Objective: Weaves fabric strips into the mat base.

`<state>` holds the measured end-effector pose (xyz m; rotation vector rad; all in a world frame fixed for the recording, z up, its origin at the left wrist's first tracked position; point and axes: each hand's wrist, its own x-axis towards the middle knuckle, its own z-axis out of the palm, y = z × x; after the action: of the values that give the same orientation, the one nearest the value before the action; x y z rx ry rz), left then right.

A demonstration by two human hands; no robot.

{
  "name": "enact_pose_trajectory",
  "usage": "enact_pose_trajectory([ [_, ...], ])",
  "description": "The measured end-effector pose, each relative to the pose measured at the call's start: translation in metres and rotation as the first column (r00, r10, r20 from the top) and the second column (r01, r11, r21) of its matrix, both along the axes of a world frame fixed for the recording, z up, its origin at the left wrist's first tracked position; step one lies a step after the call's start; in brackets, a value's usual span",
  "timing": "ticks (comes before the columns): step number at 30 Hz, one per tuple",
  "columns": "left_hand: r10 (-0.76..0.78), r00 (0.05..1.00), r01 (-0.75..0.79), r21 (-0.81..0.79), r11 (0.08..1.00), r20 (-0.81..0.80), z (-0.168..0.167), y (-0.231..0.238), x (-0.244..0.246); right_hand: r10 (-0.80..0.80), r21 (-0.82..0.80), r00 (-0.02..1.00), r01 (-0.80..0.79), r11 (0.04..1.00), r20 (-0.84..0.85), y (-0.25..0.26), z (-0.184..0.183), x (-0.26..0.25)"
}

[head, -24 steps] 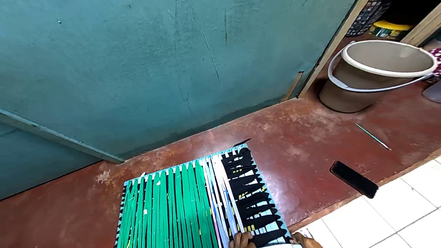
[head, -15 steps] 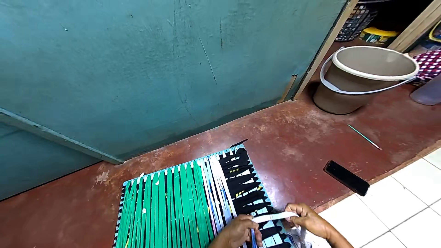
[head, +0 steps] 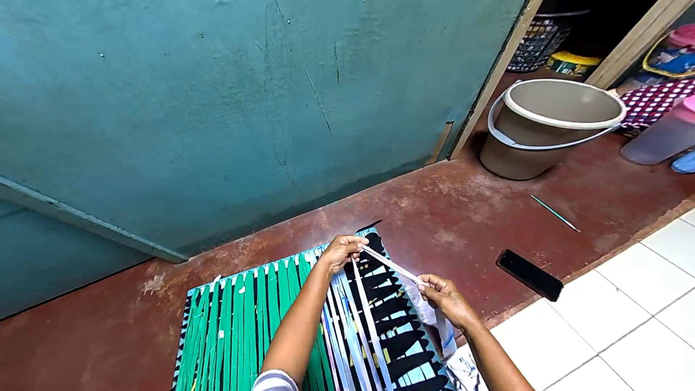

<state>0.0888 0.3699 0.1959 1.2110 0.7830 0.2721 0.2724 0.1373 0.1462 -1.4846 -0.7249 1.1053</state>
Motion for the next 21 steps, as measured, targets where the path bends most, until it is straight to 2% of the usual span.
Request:
enact_pose_trajectory([
  [5,-0.003,0.992,0.013,0.078,0.997,-0.13,-0.006,0.035,-0.003,-0.073,-0.015,0.997,0.073,0.997,0.02,-0.001,-0.024,-0.008],
  [9,0.12,0.959,-0.069,0.201,0.977,-0.255,-0.021,0.055,-0.002,-0.058,-0.066,0.984,0.07,0.995,0.168,-0.003,-0.04,-0.016],
  [12,0.194,0.927,-0.082,0.332,0.94,-0.322,-0.045,0.07,0.001,-0.067,-0.09,0.966,0.092,0.992,0.251,0.004,-0.048,-0.029],
  [16,0.291,0.822,-0.016,0.491,0.871,-0.49,-0.082,0.085,0.005,-0.021,-0.097,0.943,0.056,0.994,0.333,0.013,-0.058,-0.045],
  [21,0.32,0.705,0.094,0.53,0.843,-0.633,-0.09,0.083,0.009,0.067,-0.175,0.922,0.0,0.985,0.382,0.013,-0.068,-0.055],
])
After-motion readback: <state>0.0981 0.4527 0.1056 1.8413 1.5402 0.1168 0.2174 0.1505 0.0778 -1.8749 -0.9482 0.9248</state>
